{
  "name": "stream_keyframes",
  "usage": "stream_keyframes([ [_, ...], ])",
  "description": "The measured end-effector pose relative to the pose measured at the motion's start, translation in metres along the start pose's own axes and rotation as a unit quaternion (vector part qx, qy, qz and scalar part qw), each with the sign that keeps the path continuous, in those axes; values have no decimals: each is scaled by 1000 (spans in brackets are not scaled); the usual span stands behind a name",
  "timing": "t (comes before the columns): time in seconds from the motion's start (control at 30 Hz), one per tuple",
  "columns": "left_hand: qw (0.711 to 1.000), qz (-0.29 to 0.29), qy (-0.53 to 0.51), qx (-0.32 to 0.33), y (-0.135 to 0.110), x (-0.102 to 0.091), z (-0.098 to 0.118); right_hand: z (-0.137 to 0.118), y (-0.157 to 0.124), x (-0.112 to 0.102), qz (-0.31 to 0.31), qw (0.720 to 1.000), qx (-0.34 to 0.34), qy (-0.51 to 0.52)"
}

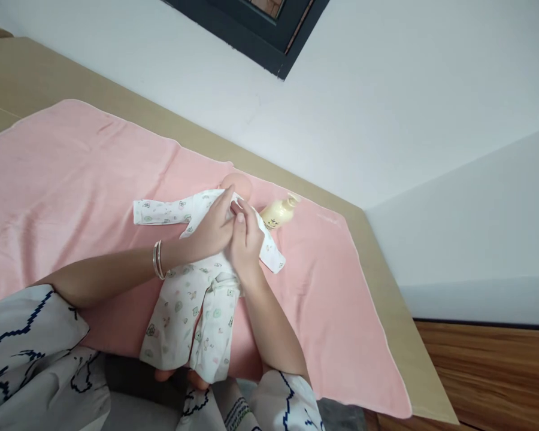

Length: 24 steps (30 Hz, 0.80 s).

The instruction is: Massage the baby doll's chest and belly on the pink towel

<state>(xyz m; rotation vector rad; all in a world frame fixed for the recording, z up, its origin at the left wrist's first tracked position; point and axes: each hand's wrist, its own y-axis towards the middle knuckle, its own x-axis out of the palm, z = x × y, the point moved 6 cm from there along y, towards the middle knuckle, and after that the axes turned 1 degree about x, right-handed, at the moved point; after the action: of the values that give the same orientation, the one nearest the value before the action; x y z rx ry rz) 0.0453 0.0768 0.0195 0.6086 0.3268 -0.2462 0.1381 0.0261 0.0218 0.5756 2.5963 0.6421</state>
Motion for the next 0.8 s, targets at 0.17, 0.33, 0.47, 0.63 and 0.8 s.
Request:
stream_keyframes([
  [0.17,994,23,95,-52,14,5,-63,32,11,17,-85,981,-76,-156],
  [0.33,991,68,113,-4,5,6,-71,40,16,21,-153,966,-92,-188],
  [0.47,993,80,86,3,2,3,-66,60,26,15,-189,948,-14,-255],
  [0.63,992,85,94,-1,1,0,-65,49,13,20,-168,925,29,-340],
  [0.8,988,89,127,-5,0,0,-63,30,2,32,-203,913,-52,-349],
])
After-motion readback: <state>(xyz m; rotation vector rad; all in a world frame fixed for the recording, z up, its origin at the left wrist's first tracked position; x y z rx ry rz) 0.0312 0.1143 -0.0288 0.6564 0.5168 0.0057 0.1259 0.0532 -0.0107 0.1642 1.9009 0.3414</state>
